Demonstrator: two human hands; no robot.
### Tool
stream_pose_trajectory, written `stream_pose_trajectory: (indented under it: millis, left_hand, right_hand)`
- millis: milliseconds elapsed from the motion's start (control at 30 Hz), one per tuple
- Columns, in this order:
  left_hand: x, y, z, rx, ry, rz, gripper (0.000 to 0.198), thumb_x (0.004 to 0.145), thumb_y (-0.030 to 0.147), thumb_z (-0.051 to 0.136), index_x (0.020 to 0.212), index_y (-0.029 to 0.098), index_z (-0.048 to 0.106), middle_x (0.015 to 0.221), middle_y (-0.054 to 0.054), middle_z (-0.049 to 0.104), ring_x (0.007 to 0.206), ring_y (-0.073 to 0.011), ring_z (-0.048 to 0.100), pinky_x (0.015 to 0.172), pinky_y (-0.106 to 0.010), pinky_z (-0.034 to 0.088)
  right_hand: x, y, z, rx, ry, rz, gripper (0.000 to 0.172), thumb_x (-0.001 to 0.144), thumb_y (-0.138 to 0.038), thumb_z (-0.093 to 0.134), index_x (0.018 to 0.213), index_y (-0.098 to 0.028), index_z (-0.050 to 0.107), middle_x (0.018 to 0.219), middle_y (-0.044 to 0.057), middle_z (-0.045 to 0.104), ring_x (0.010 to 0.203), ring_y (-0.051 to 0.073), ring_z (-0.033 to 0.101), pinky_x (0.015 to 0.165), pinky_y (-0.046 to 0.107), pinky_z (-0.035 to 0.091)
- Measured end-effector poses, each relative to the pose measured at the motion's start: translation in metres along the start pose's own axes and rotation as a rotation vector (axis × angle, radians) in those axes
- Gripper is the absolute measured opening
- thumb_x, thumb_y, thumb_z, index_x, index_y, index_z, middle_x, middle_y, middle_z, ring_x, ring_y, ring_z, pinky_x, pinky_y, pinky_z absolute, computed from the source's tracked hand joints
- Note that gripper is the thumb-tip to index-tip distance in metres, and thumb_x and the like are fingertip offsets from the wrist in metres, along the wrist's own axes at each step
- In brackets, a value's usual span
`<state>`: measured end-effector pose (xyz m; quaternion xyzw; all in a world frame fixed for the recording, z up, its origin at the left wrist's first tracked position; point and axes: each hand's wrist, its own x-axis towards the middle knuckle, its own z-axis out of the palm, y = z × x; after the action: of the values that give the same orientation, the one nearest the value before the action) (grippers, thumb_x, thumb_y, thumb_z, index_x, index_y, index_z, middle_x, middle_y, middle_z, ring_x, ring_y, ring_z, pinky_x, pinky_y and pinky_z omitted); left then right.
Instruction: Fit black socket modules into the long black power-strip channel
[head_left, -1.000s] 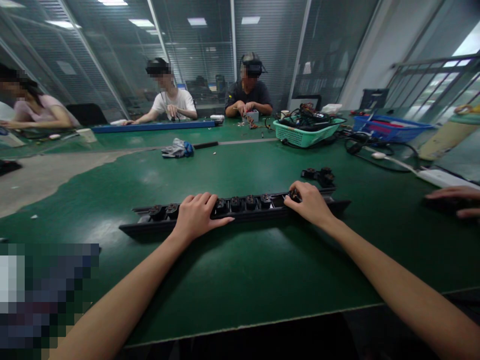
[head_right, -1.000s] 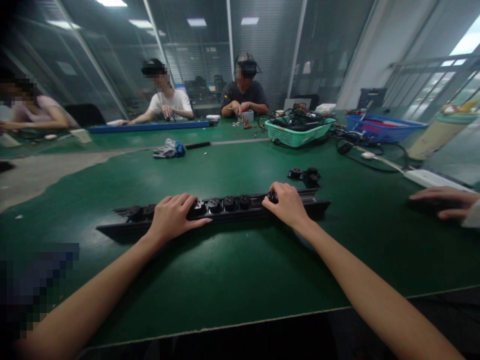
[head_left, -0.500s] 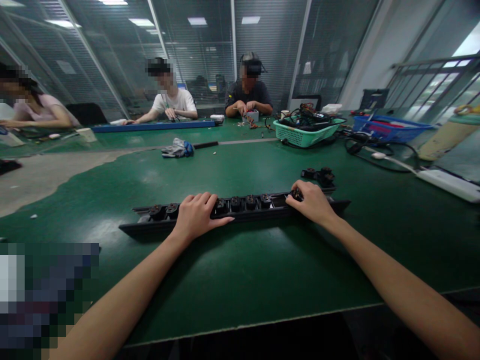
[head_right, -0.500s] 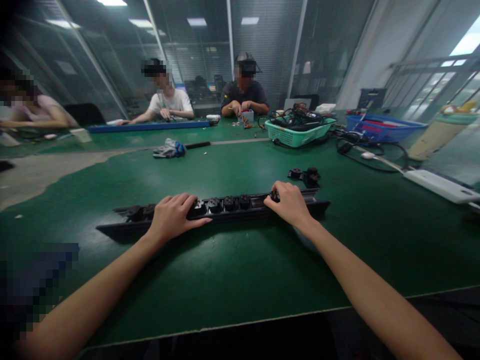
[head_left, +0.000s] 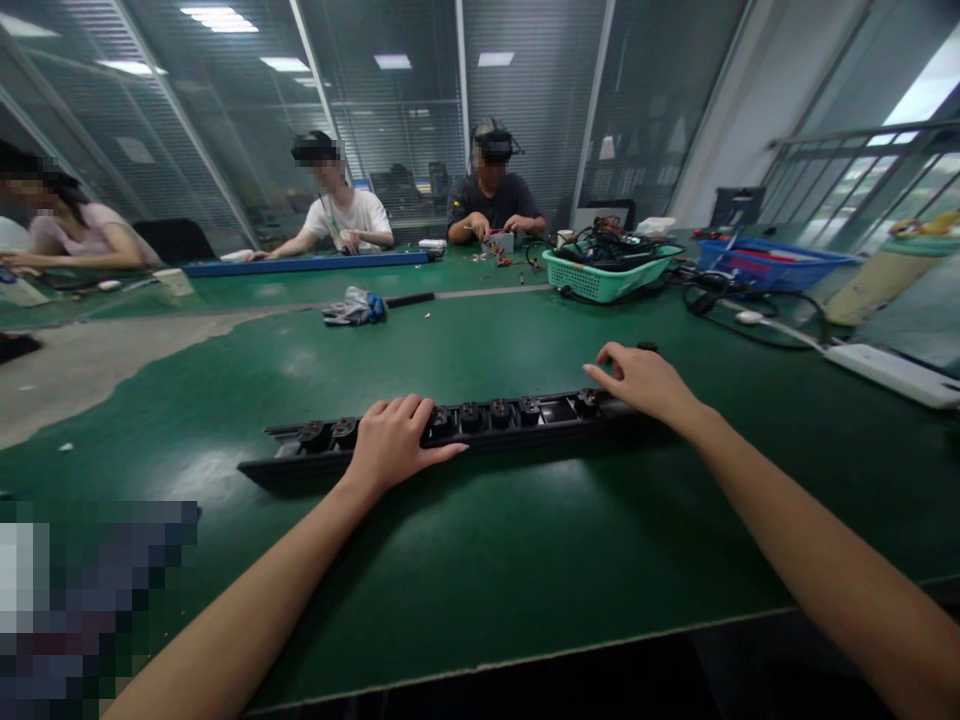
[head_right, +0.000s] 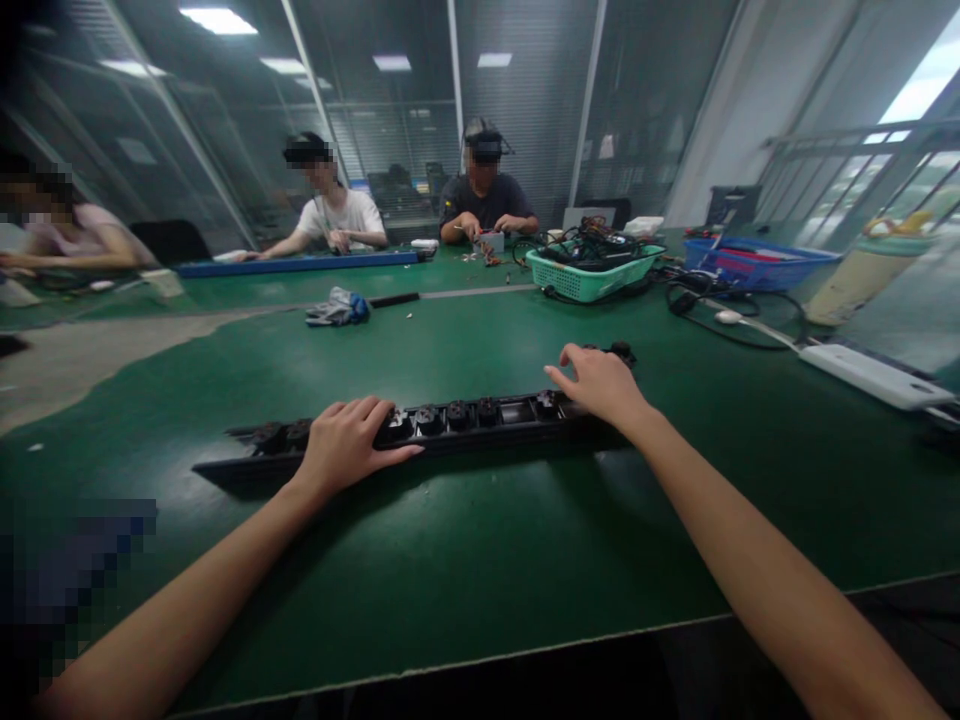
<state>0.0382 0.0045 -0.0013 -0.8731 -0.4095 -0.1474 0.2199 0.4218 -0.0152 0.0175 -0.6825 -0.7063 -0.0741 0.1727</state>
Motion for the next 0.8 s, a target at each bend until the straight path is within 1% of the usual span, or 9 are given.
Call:
stream_pose_trajectory:
  millis: [67,133,167,233,333,433,567,700,800]
  left_hand:
    - [0.000,0.000,0.000,0.004,0.002,-0.001,0.069,0.082,0.079,0.040,0.102,0.017,0.061,0.096,-0.011,0.067,0.084,-0.0265,0.062,0.075,-0.037,0.040]
    - [0.000,0.000,-0.001,0.006,0.000,0.000,0.068,0.082,0.079,0.040,0.102,0.017,0.061,0.096,-0.011,0.067,0.084,-0.0262,0.062,0.075,-0.037,0.040]
    - [0.000,0.000,-0.002,0.006,0.000,0.001,0.068,0.082,0.078,0.040,0.102,0.017,0.061,0.095,-0.011,0.067,0.084,-0.0261,0.062,0.075,-0.037,0.040]
    - [0.000,0.000,-0.002,0.004,0.003,0.002,0.067,0.082,0.078,0.041,0.101,0.018,0.061,0.095,-0.011,0.067,0.084,-0.0261,0.062,0.075,-0.037,0.040]
    - [0.001,0.000,-0.003,0.010,0.003,-0.001,0.065,0.082,0.078,0.042,0.100,0.018,0.062,0.094,-0.011,0.068,0.083,-0.0260,0.062,0.074,-0.037,0.040]
    - [0.001,0.000,-0.003,0.015,-0.001,0.001,0.066,0.082,0.078,0.041,0.101,0.018,0.062,0.094,-0.011,0.068,0.083,-0.0261,0.062,0.074,-0.037,0.040]
    - [0.001,0.000,-0.002,0.012,0.001,0.004,0.067,0.082,0.078,0.041,0.101,0.017,0.062,0.095,-0.011,0.068,0.084,-0.0266,0.062,0.074,-0.037,0.040]
    - [0.001,0.000,-0.002,0.007,-0.001,0.003,0.068,0.082,0.078,0.041,0.102,0.017,0.062,0.095,-0.011,0.068,0.084,-0.0268,0.062,0.074,-0.037,0.041]
    - [0.000,0.000,-0.002,0.001,0.003,0.003,0.067,0.082,0.078,0.041,0.101,0.017,0.062,0.094,-0.011,0.068,0.084,-0.0271,0.062,0.074,-0.038,0.041]
  right_hand:
    - [0.023,0.024,0.005,-0.139,-0.024,-0.030,0.035,0.093,-0.047,0.043,0.091,-0.019,0.064,0.087,0.010,0.067,0.078,0.022,0.059,0.065,0.031,0.036]
    - [0.046,0.050,0.016,-0.262,-0.070,-0.027,0.033,0.091,-0.043,0.047,0.097,-0.018,0.068,0.097,0.014,0.068,0.088,0.026,0.060,0.071,0.034,0.039]
    - [0.056,0.062,0.022,-0.287,-0.102,-0.026,0.034,0.090,-0.044,0.049,0.102,-0.018,0.069,0.103,0.015,0.067,0.092,0.027,0.059,0.074,0.036,0.040]
    - [0.072,0.083,0.036,-0.264,-0.178,-0.059,0.037,0.090,-0.043,0.051,0.112,-0.020,0.069,0.115,0.017,0.065,0.100,0.028,0.058,0.080,0.038,0.041]
    - [0.082,0.104,0.054,-0.203,-0.243,-0.109,0.039,0.089,-0.042,0.053,0.121,-0.024,0.066,0.125,0.014,0.063,0.108,0.028,0.056,0.088,0.042,0.040]
    - [0.078,0.121,0.064,-0.160,-0.258,-0.158,0.041,0.090,-0.039,0.052,0.127,-0.027,0.063,0.130,0.012,0.061,0.110,0.027,0.055,0.091,0.042,0.040]
    - [0.063,0.148,0.067,-0.146,-0.223,-0.219,0.047,0.092,-0.038,0.047,0.134,-0.021,0.057,0.130,0.016,0.059,0.105,0.025,0.054,0.091,0.039,0.039]
    - [0.040,0.179,0.063,-0.208,-0.180,-0.167,0.046,0.094,-0.038,0.043,0.134,-0.019,0.057,0.127,0.018,0.059,0.102,0.026,0.053,0.089,0.040,0.038]
    - [0.017,0.203,0.053,-0.219,-0.164,-0.116,0.043,0.094,-0.037,0.046,0.130,-0.019,0.060,0.123,0.019,0.061,0.095,0.025,0.052,0.084,0.038,0.037]
